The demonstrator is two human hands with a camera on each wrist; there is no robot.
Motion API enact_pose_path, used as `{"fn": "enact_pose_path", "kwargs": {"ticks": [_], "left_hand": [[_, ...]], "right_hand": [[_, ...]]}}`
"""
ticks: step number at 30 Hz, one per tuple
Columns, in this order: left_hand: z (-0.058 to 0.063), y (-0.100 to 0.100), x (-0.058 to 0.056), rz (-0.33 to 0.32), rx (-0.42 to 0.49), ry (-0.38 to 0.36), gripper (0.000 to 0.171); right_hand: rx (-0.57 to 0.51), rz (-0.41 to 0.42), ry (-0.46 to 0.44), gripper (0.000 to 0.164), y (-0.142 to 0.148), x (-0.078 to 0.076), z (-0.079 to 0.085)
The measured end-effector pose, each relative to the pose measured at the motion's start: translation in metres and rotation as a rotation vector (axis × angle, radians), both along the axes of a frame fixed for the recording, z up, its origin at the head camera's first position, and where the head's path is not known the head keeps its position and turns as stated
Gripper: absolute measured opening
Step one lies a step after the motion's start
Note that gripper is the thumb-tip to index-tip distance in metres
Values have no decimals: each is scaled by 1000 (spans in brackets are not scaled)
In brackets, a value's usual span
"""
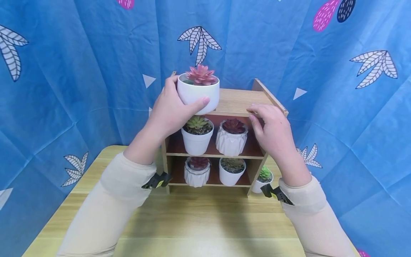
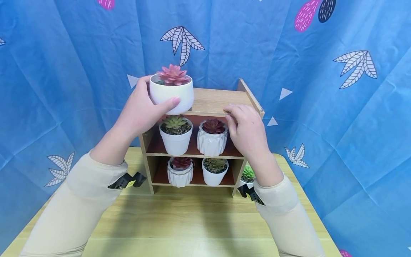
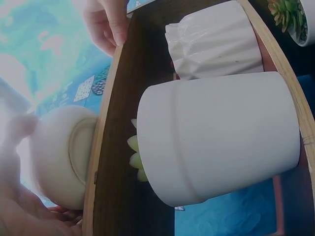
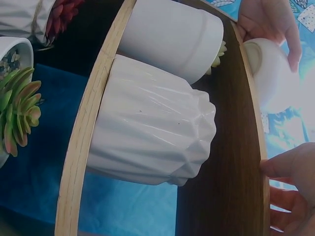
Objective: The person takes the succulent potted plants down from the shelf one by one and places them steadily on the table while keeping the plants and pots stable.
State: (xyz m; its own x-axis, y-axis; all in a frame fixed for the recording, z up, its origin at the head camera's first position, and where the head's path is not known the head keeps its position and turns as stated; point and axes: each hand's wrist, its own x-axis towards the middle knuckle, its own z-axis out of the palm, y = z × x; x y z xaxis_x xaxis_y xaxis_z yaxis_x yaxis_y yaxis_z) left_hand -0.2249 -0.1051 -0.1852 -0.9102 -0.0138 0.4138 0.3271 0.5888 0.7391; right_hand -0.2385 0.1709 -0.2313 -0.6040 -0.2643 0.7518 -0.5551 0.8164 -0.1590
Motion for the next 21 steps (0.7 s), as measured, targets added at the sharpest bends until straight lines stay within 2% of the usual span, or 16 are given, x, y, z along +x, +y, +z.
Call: {"fn": "enact_pose_path", "kwargs": {"ticks": [11, 21], "left_hand": [[-1, -4, 9, -39, 31, -3, 108], [-3, -9, 17, -45, 40, 36, 110]], "right_hand": [[0, 3, 10, 24, 1, 0, -1], [1, 9, 23, 23, 1, -1, 0]]}}
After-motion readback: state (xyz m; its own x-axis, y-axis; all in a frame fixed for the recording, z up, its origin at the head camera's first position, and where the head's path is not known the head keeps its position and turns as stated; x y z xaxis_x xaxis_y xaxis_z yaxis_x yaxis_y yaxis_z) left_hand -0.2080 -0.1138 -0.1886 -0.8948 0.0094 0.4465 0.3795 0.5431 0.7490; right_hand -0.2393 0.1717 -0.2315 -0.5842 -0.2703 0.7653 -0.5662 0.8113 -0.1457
